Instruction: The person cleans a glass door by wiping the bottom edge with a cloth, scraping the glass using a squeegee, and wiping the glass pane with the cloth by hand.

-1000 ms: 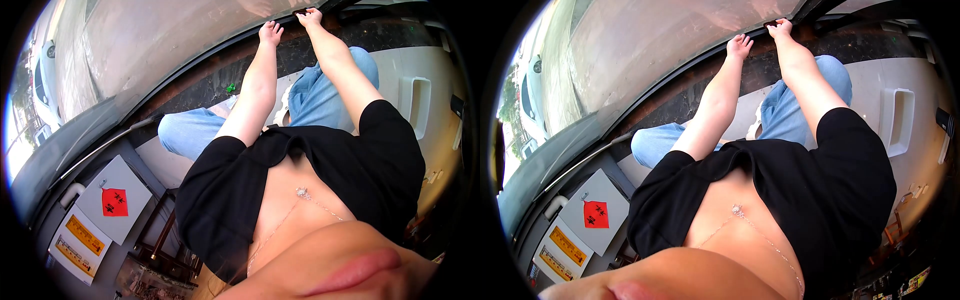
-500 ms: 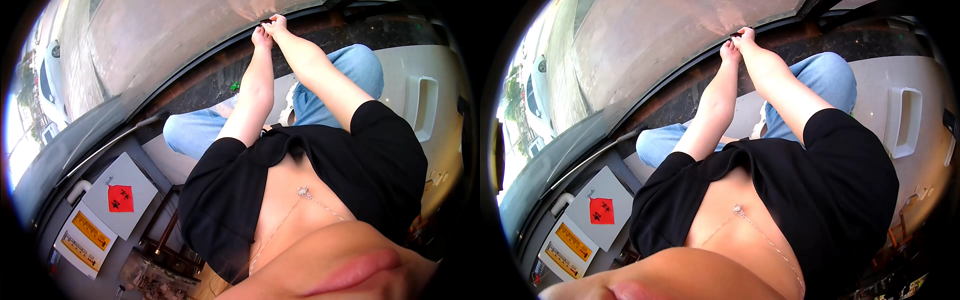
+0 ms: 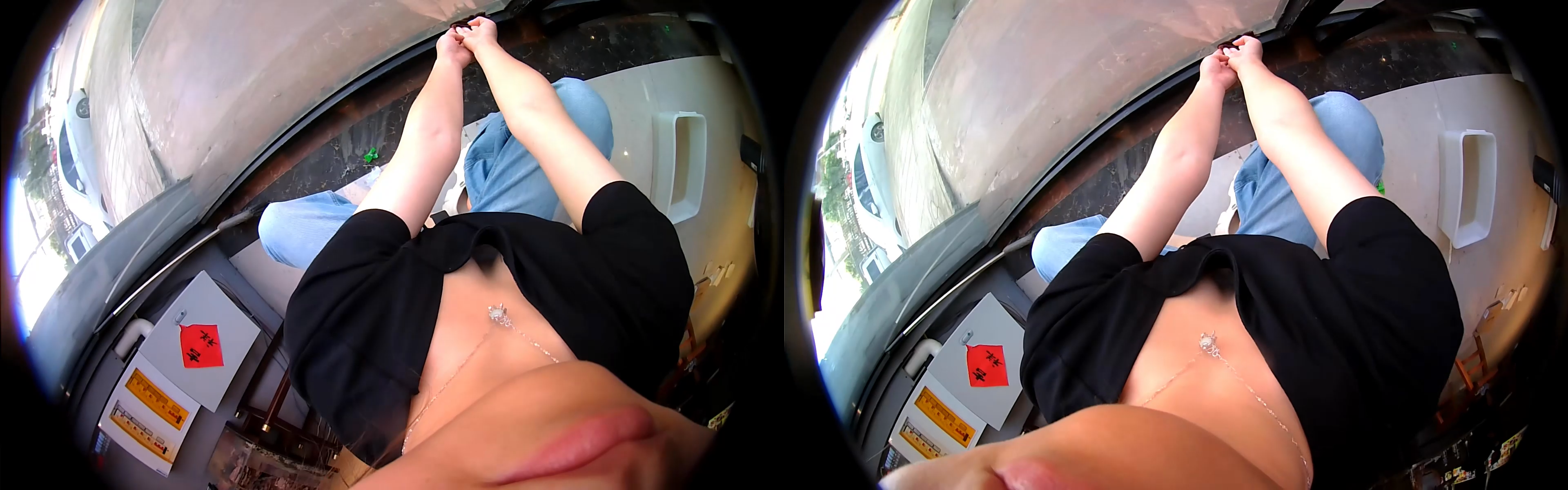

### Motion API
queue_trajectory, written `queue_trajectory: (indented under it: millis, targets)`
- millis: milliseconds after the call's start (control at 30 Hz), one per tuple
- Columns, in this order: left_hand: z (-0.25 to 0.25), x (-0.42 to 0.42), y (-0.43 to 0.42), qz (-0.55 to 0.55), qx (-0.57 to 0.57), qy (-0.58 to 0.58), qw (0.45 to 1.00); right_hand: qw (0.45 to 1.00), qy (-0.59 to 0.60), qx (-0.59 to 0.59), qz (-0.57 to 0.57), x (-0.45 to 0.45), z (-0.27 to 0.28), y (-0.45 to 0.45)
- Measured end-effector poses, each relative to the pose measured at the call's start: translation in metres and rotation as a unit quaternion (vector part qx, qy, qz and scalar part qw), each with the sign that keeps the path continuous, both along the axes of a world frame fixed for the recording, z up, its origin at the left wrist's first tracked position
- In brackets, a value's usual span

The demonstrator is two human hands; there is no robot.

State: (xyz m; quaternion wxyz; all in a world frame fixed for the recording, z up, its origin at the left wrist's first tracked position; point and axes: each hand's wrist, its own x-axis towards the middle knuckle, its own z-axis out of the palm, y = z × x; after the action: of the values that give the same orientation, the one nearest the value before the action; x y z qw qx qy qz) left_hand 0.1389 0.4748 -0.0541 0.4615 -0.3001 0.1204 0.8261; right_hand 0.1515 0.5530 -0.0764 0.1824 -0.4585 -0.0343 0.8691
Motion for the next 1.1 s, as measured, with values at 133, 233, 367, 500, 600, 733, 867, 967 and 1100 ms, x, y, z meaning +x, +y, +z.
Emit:
queue_trajectory:
  millis: [133,233,367,500,600,733,867,967,1100]
  targets:
    - [-0.021,-0.004,-0.029,0.031,-0.051,0.077,0.995,0.837,-0.139,0.398,0.348,-0.004,-0.051,-0.026]
    - [-0.046,-0.010,-0.060,0.083,-0.123,0.043,0.988,0.964,-0.068,0.172,0.192,-0.015,0.001,-0.074]
    - [-0.031,-0.021,-0.099,0.076,-0.227,-0.002,0.971,0.997,-0.050,-0.029,0.053,-0.026,-0.012,-0.117]
    - [-0.063,-0.033,-0.140,0.157,-0.276,0.001,0.948,0.984,-0.070,-0.039,0.159,-0.047,-0.006,-0.163]
    - [-0.082,-0.046,-0.185,0.259,-0.297,0.022,0.919,0.956,-0.014,-0.097,0.276,-0.063,-0.010,-0.201]
    - [-0.097,-0.065,-0.238,0.270,-0.348,0.014,0.897,0.954,-0.007,-0.141,0.264,-0.075,-0.015,-0.243]
    - [-0.064,-0.062,-0.230,0.256,-0.375,0.026,0.891,0.947,0.027,-0.004,0.319,-0.053,-0.005,-0.234]
    - [-0.041,-0.065,-0.214,0.244,-0.355,-0.043,0.901,0.960,-0.002,0.030,0.280,-0.046,-0.006,-0.215]
    - [-0.066,-0.076,-0.213,0.231,-0.286,-0.018,0.930,0.964,0.000,0.020,0.266,-0.043,0.000,-0.205]
